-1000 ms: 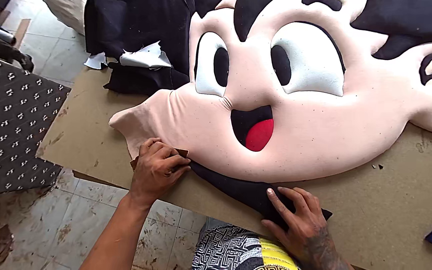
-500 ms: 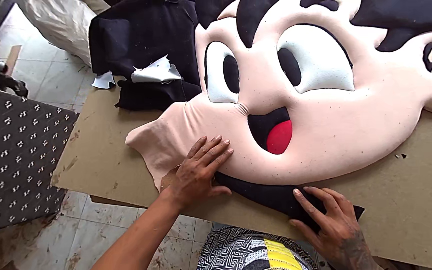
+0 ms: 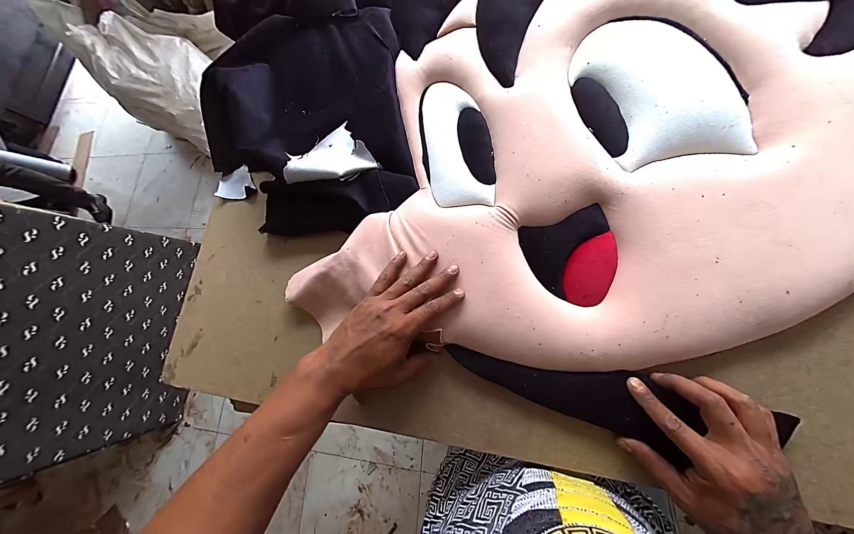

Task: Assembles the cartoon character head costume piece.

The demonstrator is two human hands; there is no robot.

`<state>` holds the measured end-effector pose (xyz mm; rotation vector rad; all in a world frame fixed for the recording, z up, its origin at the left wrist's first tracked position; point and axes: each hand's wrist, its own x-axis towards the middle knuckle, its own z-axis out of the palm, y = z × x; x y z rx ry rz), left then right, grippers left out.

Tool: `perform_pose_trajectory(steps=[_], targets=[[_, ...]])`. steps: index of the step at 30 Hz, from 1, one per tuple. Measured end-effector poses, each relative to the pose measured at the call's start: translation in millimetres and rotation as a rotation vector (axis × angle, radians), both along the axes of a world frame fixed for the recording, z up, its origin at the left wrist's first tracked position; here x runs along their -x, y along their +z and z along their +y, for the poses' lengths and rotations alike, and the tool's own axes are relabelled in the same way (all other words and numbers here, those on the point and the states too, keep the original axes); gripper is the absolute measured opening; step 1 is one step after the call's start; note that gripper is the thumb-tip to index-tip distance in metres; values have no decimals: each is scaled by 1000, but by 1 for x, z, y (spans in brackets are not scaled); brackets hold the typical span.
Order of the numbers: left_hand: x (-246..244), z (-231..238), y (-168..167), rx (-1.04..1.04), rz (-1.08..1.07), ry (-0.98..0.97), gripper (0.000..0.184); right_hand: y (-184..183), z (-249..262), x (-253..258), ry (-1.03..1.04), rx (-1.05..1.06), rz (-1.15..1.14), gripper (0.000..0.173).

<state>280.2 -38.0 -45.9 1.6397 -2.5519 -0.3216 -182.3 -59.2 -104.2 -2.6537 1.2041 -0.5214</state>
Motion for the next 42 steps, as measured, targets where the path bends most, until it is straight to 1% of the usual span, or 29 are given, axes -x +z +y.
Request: perform_pose_trajectory(steps=[3, 6, 15, 18, 20, 23, 25, 28, 30, 35, 42], targets=[[9, 1, -12, 101, 31, 26, 87, 0, 0, 0, 5, 1, 2, 67], [10, -1, -21, 167, 73, 29, 82, 0, 0, 1, 5, 1, 6, 67], [8, -3, -22, 168, 77, 6, 67, 0, 3, 0, -3, -10, -1, 68], [5, -1, -21, 178, 122, -19, 63, 6, 6, -10, -21, -9, -17, 63], [8, -3, -21, 190, 126, -32, 64, 11, 8, -11, -45, -17, -7, 60], [8, -3, -24, 212, 125, -22, 66, 13, 8, -9, -65, -37, 14, 61], [7, -2, -25, 216, 124, -16, 66, 14, 9, -11, -96, -32, 18, 67], [6, -2, -25, 216, 129, -15, 66, 18, 12, -12, -164, -5, 63, 86], [6, -2, -24, 217, 128, -16, 67, 19, 13, -10, -191, -5, 80, 91], [4, -2, -26, 221, 140, -16, 66, 13, 12, -10, -176, -19, 46, 81], [4, -4, -23, 207, 141, -32, 62, 12, 4, -16, -145, -20, 30, 76]])
